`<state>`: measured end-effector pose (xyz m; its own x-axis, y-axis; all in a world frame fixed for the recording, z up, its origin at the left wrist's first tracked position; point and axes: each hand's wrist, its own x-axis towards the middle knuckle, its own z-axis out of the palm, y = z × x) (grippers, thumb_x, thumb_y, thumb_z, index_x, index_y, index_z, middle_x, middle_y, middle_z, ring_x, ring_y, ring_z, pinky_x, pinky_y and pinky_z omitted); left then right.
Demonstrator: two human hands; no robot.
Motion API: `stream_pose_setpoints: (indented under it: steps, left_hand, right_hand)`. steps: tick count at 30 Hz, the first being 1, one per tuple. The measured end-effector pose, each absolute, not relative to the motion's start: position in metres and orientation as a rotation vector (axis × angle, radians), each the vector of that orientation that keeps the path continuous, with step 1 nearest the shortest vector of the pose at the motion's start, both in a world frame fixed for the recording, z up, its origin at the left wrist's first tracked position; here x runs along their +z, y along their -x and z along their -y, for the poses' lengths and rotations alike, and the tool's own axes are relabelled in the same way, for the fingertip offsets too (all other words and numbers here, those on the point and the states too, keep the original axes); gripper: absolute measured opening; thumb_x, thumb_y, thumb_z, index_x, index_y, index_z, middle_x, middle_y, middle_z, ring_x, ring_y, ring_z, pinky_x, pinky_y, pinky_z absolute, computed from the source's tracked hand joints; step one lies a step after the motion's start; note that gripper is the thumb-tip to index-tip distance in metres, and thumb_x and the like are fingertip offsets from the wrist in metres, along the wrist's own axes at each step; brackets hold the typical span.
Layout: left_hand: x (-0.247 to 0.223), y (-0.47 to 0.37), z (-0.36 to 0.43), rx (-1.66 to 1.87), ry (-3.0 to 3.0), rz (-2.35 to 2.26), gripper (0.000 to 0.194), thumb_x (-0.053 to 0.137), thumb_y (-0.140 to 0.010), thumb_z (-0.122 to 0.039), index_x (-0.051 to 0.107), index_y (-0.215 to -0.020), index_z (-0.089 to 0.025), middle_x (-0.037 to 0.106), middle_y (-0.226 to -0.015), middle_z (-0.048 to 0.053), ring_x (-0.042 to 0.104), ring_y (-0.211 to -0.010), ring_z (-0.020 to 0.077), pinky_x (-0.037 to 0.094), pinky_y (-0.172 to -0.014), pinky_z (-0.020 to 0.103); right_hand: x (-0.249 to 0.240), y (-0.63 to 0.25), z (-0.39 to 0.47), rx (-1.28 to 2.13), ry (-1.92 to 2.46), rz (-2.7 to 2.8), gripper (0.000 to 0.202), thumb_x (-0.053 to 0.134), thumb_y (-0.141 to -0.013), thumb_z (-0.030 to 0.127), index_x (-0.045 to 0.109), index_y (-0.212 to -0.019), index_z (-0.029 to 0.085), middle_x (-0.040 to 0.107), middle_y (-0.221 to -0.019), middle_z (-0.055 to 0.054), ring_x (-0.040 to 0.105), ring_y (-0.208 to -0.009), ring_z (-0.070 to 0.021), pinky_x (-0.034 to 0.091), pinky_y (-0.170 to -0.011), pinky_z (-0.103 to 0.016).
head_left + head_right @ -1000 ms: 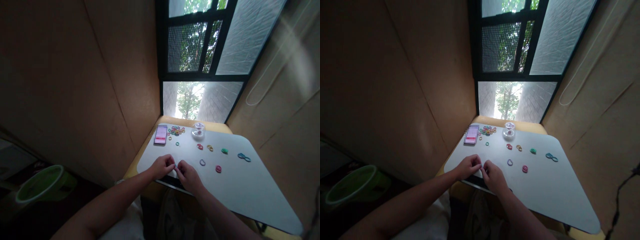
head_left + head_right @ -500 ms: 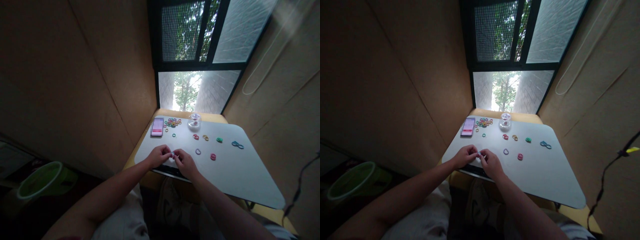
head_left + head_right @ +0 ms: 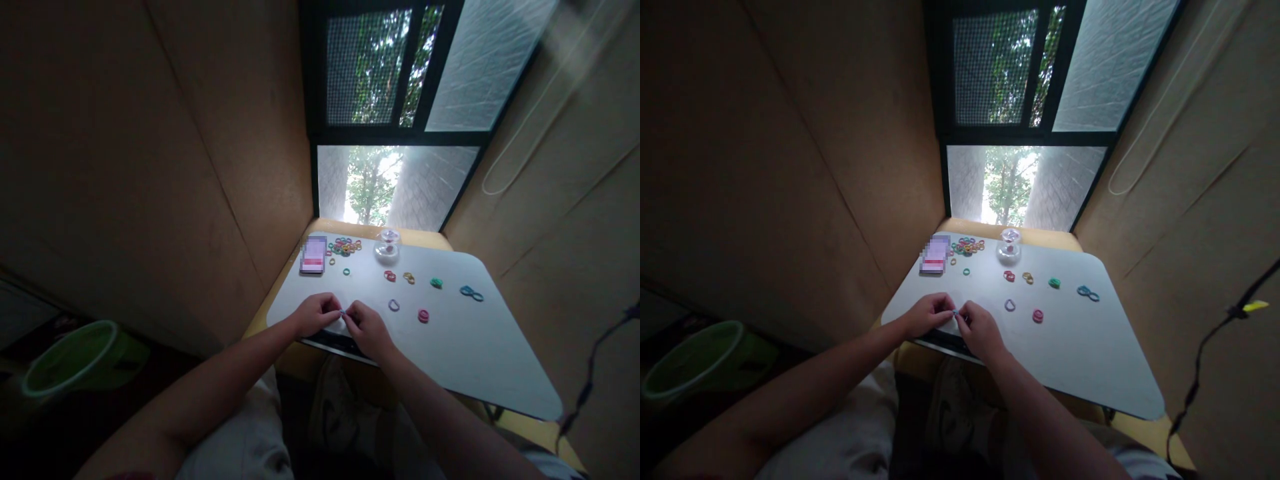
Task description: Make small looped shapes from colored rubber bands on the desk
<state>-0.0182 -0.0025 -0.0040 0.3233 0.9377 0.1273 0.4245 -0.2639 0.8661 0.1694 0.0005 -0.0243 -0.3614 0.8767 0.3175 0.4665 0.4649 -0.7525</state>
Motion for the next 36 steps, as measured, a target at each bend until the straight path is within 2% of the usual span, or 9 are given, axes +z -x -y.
stream_pose_setpoints:
  steps: [10,36]
  left_hand:
    - [-0.0052,0.0151,0.0083,0.798,-2.087,-1.328,0.014,0.058,-0.081,-0.028,0.062,-0.075,-0.016,0.057,-0.066,-0.002,0.049,-0.062,0.0114,0.034,-0.058,0.023]
    - [-0.0066,0.0150,0.0087,0.808,-2.072,-1.331,0.005,0.060,-0.074,-0.020,0.062,-0.076,-0.016,0.062,-0.068,-0.001,0.052,-0.061,0.0108,0.037,-0.056,0.021]
  right_hand:
    - [-0.0269,-0.1689,0.0007,0.638,1.131,2.063,0.011,0.054,-0.084,0.025,0.054,-0.074,0.021,0.056,-0.064,0.002,0.048,-0.059,-0.0131,0.034,-0.057,-0.023]
    - [-0.0206,-0.1687,0.0048,0.645,1.104,2.090,0.006,0.051,-0.079,0.020,0.056,-0.077,0.021,0.056,-0.065,0.002,0.048,-0.060,-0.0135,0.034,-0.058,-0.024]
